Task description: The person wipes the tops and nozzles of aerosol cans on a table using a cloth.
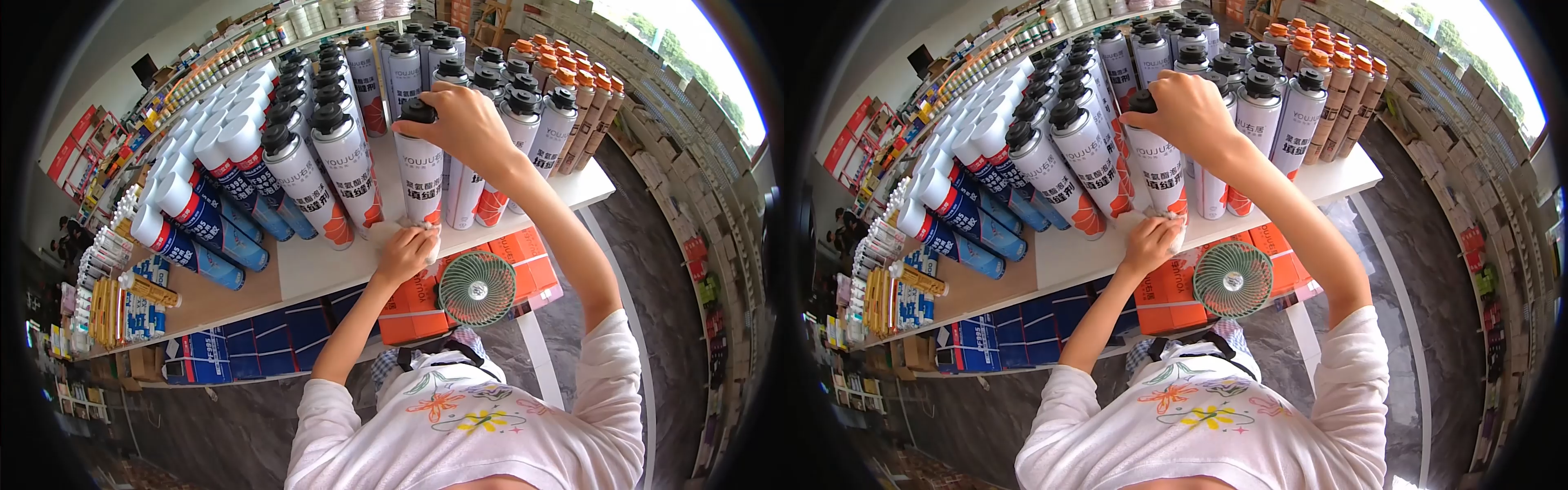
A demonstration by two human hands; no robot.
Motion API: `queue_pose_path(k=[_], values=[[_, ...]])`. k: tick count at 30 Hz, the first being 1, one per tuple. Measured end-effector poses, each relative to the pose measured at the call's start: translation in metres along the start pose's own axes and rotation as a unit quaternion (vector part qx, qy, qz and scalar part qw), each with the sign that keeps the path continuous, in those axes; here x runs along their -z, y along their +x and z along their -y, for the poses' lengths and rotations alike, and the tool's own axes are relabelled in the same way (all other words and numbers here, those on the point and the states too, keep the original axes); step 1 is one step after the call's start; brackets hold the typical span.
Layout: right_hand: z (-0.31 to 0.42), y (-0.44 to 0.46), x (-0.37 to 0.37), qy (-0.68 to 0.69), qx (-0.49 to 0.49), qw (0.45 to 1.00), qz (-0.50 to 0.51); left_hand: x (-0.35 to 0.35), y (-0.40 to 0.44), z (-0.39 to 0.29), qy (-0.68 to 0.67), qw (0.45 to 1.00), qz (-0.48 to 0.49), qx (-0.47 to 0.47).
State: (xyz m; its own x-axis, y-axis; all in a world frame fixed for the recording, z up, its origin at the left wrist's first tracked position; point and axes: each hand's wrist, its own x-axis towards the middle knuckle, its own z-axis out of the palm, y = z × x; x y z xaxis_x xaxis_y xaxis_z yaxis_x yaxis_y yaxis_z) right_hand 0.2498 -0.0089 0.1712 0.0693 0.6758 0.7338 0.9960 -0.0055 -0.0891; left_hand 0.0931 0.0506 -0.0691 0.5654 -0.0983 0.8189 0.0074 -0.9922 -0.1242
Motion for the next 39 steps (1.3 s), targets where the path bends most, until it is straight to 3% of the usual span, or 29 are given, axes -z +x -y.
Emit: queue_pose_path(k=[4,6,8,12,14,16,18,27,32,34,36,39], values=[[-0.001,0.000,-0.002,0.000,0.018,1.000,0.002,0.006,0.008,0.004,-0.024,0.999,0.033,0.004],[-0.001,0.001,-0.001,0.013,0.015,1.000,-0.010,0.022,0.040,0.005,-0.032,0.999,0.001,0.019],[0.002,0.000,0.000,0.014,0.006,1.000,-0.002,0.043,0.073,0.006,-0.074,0.988,-0.110,0.082],[0.001,0.002,0.004,-0.011,-0.027,0.999,0.039,0.044,0.098,0.009,-0.088,0.967,-0.205,0.123],[0.004,0.002,0.010,0.000,-0.056,0.995,0.087,0.033,0.071,0.004,-0.094,0.981,-0.127,0.116],[-0.001,-0.001,0.002,0.013,-0.013,1.000,0.007,0.019,0.037,-0.001,-0.089,0.986,-0.077,0.115],[0.000,-0.003,0.001,0.016,-0.021,1.000,0.005,0.013,0.013,-0.005,-0.151,0.980,0.004,0.127],[0.000,0.001,0.006,0.030,-0.021,0.999,0.014,0.037,0.011,0.003,-0.248,0.949,0.025,0.195],[0.003,-0.001,0.006,0.016,-0.040,0.998,0.037,0.094,0.023,0.014,-0.210,0.956,0.041,0.201],[0.001,-0.004,0.002,0.012,-0.034,0.999,0.029,0.114,0.029,0.012,-0.060,0.983,0.096,0.147],[0.002,-0.005,0.002,0.024,-0.037,0.999,0.025,0.112,0.018,0.007,-0.010,0.985,0.101,0.139],[0.010,-0.006,0.010,0.016,-0.063,0.995,0.075,0.077,-0.032,0.011,0.038,0.956,0.192,0.219]])
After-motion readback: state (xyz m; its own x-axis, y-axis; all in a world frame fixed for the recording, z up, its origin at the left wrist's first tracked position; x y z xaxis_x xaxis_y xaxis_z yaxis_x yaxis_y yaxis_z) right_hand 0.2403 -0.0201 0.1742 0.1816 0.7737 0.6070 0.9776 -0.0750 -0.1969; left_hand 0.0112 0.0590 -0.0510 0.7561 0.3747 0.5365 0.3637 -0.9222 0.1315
